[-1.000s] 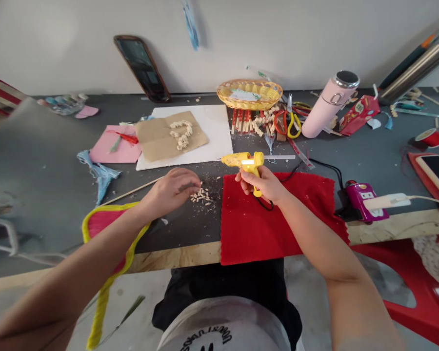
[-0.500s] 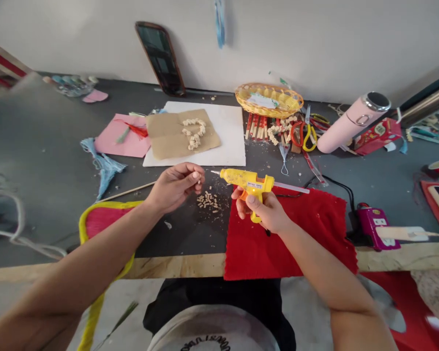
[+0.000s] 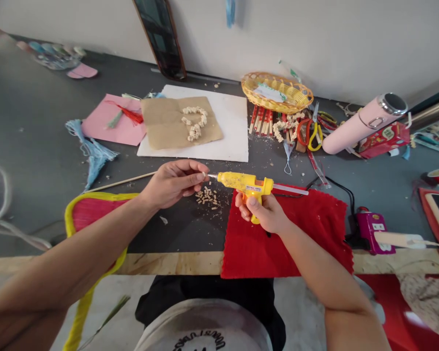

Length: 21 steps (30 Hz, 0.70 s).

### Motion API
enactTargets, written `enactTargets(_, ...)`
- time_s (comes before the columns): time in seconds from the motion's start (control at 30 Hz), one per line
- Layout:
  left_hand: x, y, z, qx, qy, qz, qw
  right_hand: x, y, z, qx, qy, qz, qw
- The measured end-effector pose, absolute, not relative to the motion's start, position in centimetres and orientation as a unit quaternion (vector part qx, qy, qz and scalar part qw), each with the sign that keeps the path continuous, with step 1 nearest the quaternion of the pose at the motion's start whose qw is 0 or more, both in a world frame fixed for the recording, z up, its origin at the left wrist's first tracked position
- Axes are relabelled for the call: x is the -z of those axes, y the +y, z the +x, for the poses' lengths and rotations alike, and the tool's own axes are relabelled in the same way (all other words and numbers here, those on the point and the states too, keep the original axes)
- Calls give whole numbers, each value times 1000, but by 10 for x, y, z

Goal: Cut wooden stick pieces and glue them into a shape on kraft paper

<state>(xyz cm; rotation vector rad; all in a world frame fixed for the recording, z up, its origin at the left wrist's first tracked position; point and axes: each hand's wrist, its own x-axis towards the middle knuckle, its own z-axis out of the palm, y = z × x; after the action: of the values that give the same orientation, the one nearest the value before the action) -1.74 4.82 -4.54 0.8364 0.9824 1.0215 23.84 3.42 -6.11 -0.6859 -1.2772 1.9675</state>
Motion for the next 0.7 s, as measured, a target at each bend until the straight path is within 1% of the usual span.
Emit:
enactTargets(0.17,44,46,-14,-451,437,379,679,61,32,240,-734,-528,-282,320)
enactTargets(0.7,42,45,-10,-473,404,387,680,52,30,236,-707,-547,-312,321)
